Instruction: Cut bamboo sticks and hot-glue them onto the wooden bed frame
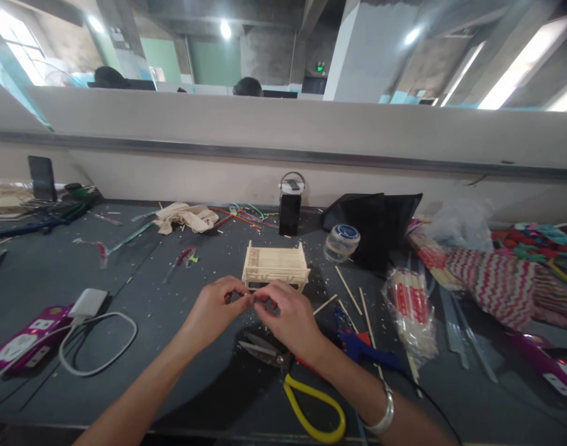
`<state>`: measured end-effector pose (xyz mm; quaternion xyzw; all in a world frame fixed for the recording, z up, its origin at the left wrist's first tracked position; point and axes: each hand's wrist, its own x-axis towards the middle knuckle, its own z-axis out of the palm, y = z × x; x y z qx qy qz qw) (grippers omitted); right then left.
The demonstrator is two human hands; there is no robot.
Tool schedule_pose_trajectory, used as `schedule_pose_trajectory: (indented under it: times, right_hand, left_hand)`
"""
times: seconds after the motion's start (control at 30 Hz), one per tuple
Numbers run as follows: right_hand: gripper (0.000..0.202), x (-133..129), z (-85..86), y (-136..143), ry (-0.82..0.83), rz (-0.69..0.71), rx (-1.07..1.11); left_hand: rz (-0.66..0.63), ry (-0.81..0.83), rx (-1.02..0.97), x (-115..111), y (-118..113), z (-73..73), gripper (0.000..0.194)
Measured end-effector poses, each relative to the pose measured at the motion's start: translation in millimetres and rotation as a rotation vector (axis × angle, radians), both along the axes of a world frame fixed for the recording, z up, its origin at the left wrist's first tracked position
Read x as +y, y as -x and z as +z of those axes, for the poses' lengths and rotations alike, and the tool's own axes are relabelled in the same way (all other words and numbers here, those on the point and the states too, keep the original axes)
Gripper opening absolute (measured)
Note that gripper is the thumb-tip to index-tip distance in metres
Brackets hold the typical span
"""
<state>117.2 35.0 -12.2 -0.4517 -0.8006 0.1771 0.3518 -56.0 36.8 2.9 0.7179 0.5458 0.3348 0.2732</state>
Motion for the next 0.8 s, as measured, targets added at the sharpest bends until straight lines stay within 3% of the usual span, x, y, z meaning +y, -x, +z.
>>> schedule_pose_trajectory:
  times: [0.23, 0.5, 0.67, 0.8]
  right_hand:
    - [0.014, 2.4, -2.9, 4.5, 0.098, -0.045, 0.13]
    - [0.01, 7.9, -7.9, 6.6, 0.177, -0.062, 0.277]
    - [0.021, 9.6, -0.4, -3.5, 0.069, -0.076, 0.136]
    - [0.021, 10.0, -1.9, -7.9, -0.063, -0.133, 0.07]
  left_hand:
    - [0.025, -0.003, -0.095, -0.5, -2.4, -6.0, 0.017]
    - [0.145, -0.144, -0.292, -3.8, -12.6, -27.7, 0.011]
    - [0.255, -0.274, -0.17, 0.8, -16.8, -30.5, 0.011]
    - [0.256, -0.367, -0.015, 6.3, -18.6, -29.5, 0.012]
